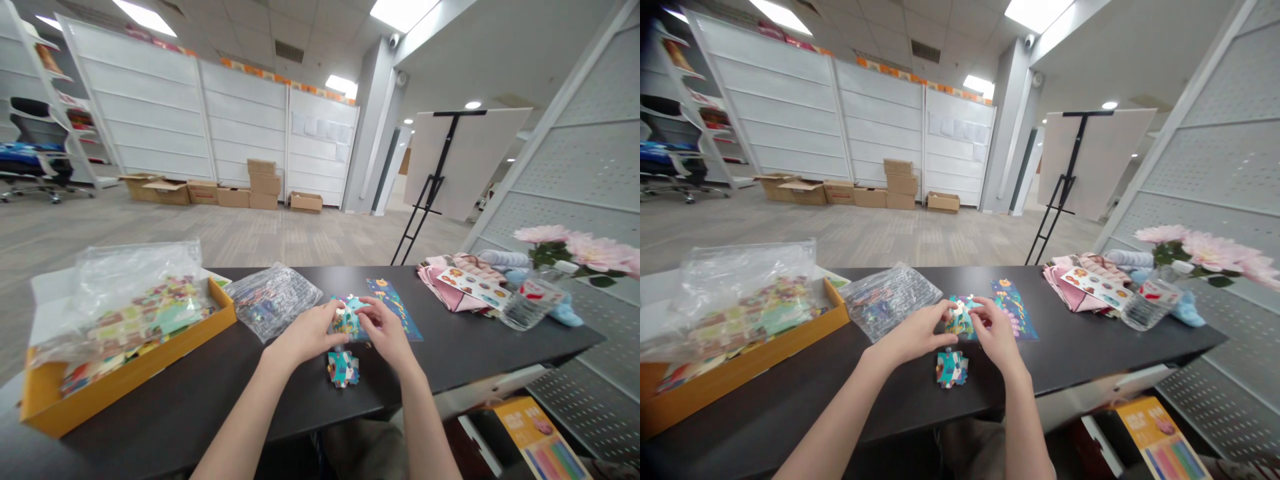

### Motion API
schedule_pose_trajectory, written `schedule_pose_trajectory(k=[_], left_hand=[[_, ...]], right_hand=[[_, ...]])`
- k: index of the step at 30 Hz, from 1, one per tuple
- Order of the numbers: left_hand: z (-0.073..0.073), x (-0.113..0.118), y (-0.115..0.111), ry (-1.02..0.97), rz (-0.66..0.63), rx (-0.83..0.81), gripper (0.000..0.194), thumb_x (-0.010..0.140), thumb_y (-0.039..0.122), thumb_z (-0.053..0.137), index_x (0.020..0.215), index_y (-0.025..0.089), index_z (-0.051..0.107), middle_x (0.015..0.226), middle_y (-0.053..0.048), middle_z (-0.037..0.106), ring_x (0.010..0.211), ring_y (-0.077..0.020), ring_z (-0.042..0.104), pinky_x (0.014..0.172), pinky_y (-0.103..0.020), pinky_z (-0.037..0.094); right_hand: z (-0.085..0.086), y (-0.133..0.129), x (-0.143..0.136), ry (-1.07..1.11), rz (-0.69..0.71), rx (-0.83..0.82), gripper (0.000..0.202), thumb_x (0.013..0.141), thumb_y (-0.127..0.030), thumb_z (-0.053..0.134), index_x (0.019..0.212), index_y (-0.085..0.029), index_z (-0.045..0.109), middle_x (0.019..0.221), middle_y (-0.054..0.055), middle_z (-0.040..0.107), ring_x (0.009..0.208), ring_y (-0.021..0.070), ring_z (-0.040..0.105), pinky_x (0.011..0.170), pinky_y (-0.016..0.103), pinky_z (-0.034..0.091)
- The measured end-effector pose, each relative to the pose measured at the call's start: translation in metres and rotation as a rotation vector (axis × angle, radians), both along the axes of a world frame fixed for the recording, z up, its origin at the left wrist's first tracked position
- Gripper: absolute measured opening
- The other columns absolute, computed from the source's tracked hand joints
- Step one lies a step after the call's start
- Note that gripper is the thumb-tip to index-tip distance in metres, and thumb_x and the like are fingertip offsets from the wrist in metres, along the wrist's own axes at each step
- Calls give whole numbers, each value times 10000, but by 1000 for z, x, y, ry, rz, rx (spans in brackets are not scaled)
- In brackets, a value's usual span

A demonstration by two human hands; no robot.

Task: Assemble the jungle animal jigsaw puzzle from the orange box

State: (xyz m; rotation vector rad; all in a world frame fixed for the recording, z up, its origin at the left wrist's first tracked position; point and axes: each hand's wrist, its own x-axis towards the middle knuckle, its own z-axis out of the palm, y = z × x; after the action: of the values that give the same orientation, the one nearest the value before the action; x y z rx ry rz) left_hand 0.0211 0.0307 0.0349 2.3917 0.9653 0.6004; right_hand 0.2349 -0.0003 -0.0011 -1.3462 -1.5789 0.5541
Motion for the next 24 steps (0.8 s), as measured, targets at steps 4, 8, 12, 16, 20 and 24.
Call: schedule_pose_trajectory(k=[4, 8, 12, 16, 20, 24], left_hand=[[19, -4, -13, 142, -39, -11, 505, 769, 434, 779, 1210, 236, 634, 1135, -75, 719, 1045, -303, 679, 866, -359, 522], [23, 0, -26, 265, -92, 12, 437, 754, 407, 787, 1141, 237, 675, 1131, -81, 714, 1073, -317, 664, 899, -383, 520], [15, 1, -31, 311, -88, 33, 492, 709, 446, 820, 1125, 226, 676, 1192, -93, 662, 1087, -322, 644, 892, -394, 532], [10, -3, -32, 313, -96, 13, 601, 668, 536, 829, 1159, 231, 665, 1221, -92, 640, 1115, -326, 629, 909, -397, 531], [7, -1, -34, 310, -125, 0, 694, 657, 594, 812, 1224, 238, 631, 1223, -95, 646, 1128, -332, 623, 940, -424, 524], [4, 4, -35, 351, -150, 25, 677, 668, 539, 823, 1242, 237, 628, 1203, -93, 656, 1113, -330, 629, 929, -427, 536]], right_hand=[[-4, 4, 6, -188, -131, -18, 205, 888, -301, 561, 1014, -186, 675, 948, 89, 751, 855, 236, 703, 754, 357, 529], [-10, 8, 5, -381, -144, -27, 143, 854, -246, 606, 935, -185, 706, 980, 94, 749, 940, 259, 680, 864, 394, 502], [-12, 2, 8, -490, -111, -30, 159, 836, -272, 679, 960, -178, 713, 962, 88, 722, 934, 258, 657, 867, 383, 494], [-11, -5, 11, -565, -94, -48, 289, 770, -336, 781, 1011, -191, 713, 1065, 94, 705, 1015, 276, 640, 912, 385, 480], [-6, -6, 7, -654, -122, -111, 245, 793, -347, 768, 974, -190, 714, 1067, 100, 700, 1019, 282, 636, 886, 374, 465], [2, -8, -1, -697, -162, -153, 180, 803, -330, 745, 916, -196, 707, 973, 81, 712, 929, 252, 651, 776, 317, 442]])
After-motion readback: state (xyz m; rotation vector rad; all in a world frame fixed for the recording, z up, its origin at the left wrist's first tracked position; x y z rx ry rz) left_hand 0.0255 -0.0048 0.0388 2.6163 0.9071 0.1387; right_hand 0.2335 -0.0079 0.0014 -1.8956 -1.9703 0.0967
